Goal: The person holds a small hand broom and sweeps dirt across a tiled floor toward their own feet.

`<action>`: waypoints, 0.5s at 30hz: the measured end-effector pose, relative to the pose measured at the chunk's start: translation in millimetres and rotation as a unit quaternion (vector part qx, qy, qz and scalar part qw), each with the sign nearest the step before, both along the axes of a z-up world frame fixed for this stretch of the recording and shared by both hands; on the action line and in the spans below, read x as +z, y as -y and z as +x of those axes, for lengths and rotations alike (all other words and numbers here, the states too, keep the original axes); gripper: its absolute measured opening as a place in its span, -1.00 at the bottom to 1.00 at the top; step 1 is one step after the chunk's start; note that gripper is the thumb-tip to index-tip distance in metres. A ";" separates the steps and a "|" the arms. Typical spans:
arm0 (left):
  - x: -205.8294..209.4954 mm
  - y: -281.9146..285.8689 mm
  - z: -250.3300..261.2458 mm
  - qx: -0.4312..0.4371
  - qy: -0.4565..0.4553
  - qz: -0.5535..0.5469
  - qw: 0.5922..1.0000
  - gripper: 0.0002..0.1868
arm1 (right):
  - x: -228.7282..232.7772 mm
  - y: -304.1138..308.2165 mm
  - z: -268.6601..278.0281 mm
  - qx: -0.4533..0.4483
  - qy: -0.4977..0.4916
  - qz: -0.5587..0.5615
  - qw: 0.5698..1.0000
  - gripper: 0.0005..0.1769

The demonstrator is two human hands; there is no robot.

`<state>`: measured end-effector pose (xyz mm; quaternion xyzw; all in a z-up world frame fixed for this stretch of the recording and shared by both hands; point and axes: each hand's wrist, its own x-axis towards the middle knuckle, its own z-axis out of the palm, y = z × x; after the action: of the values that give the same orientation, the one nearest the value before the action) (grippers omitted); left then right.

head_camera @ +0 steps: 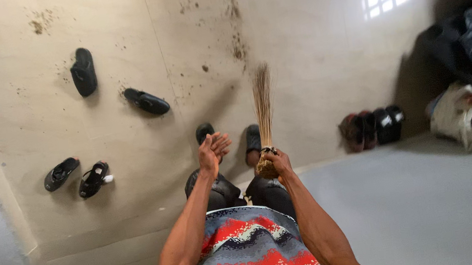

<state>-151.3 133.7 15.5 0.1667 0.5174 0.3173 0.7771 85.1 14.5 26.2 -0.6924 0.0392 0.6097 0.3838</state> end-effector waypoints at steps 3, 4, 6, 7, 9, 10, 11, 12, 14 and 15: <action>-9.3 -10.7 -17.9 -0.012 0.008 0.002 1.000 -0.25 | -5.7 15.7 -26.0 0.038 0.039 -0.001 0.998 -0.63; -9.9 -14.3 -23.2 -0.017 0.007 -0.005 1.000 -0.25 | -5.4 24.6 -36.9 -0.006 0.028 -0.034 0.999 -0.61; -5.5 -22.9 -32.9 -0.042 0.006 0.015 0.999 -0.28 | -8.5 30.6 -53.7 -0.056 0.015 -0.073 0.996 -0.58; -1.9 -24.7 -36.4 -0.048 0.003 0.006 0.999 -0.28 | -10.3 35.5 -61.4 -0.074 0.023 -0.082 0.994 -0.57; 4.3 -33.6 -42.0 -0.080 -0.033 0.012 0.996 -0.29 | -13.1 42.8 -76.7 -0.098 0.030 -0.096 0.990 -0.57; 7.5 -36.0 -44.4 -0.085 -0.033 0.007 0.996 -0.29 | -14.2 44.7 -84.1 -0.115 0.026 -0.093 0.989 -0.60; 9.9 -36.8 -45.6 -0.080 -0.026 0.018 0.996 -0.29 | -16.3 46.2 -89.5 -0.130 0.021 -0.090 0.987 -0.63; 11.4 -37.0 -47.2 -0.074 -0.018 0.029 0.997 -0.29 | -19.3 46.3 -95.2 -0.134 0.020 -0.094 0.986 -0.63; 8.9 -43.2 -49.1 -0.075 -0.012 0.024 0.997 -0.28 | -29.5 38.8 -100.1 -0.137 -0.018 -0.137 0.981 -0.66; 7.9 -39.3 -51.8 -0.073 -0.009 0.019 0.997 -0.27 | -33.6 40.6 -104.2 -0.137 -0.019 -0.142 0.980 -0.66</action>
<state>-203.1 173.1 23.4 0.2217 0.5046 0.2679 0.7903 -19.1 -26.1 -7.4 -0.7160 0.2276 0.5526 0.3607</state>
